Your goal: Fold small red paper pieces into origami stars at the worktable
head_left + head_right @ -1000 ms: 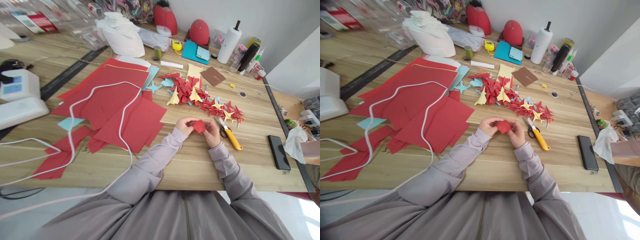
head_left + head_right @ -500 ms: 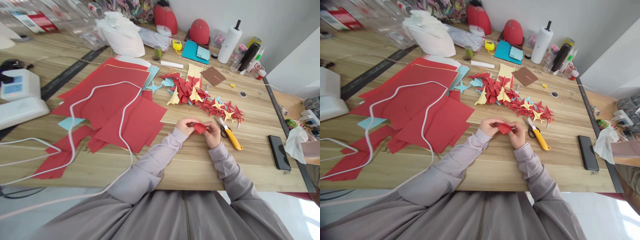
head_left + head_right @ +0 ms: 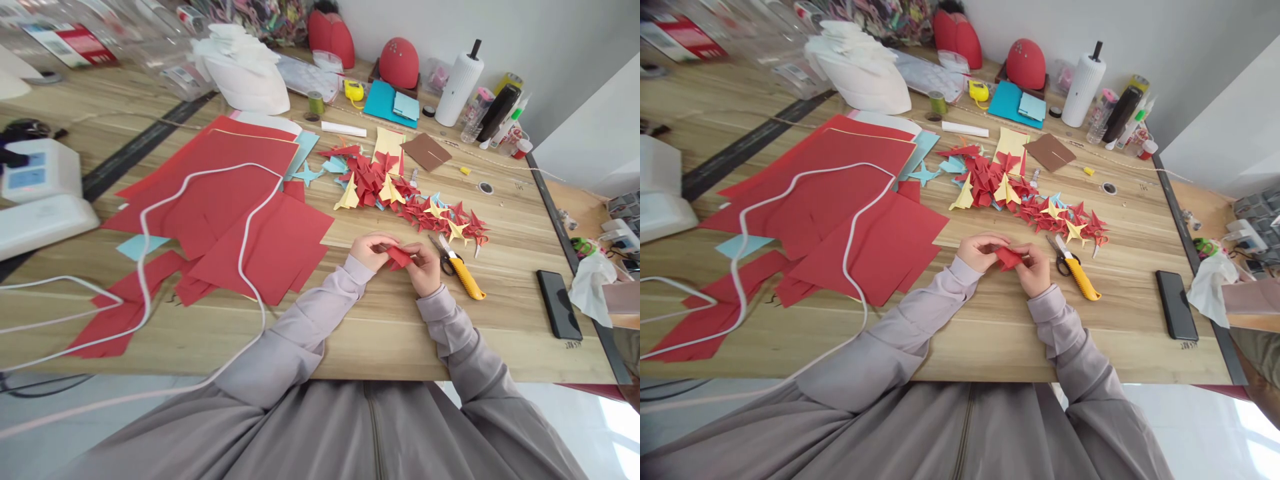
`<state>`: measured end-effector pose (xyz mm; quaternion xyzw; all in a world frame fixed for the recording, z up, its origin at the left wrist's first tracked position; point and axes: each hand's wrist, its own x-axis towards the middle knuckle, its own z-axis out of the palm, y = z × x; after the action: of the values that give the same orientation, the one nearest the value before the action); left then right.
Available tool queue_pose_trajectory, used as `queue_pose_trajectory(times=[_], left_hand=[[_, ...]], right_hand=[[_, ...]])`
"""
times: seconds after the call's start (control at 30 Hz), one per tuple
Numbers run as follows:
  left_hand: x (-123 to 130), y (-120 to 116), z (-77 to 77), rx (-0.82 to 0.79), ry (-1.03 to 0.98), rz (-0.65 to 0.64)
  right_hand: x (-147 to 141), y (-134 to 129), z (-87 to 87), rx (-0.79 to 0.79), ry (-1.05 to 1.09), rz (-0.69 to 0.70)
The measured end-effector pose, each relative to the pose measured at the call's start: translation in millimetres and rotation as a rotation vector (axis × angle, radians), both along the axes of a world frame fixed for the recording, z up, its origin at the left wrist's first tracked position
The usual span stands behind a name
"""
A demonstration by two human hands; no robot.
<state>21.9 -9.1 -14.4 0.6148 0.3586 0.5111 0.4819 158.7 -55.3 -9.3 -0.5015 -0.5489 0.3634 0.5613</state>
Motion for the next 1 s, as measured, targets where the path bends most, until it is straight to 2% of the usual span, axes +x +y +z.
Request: queue_pose_trajectory(times=[0.27, 0.57, 0.73, 1.0], left_hand=[[1, 3, -1.5, 0.011, -0.093, -0.008], [0, 2, -1.7, 0.015, -0.030, 0.000], [-1, 2, -0.7, 0.033, -0.024, -0.022], [2, 2, -6.9, 0.028, -0.042, 0.045]], right_hand=[[4, 3, -6.5, -0.070, 0.026, -0.007], [5, 4, -7.5, -0.057, -0.005, -0.025], [5, 4, -7.5, -0.068, 0.048, 0.000], [4, 3, -11.9, -0.088, 0.032, -0.019]])
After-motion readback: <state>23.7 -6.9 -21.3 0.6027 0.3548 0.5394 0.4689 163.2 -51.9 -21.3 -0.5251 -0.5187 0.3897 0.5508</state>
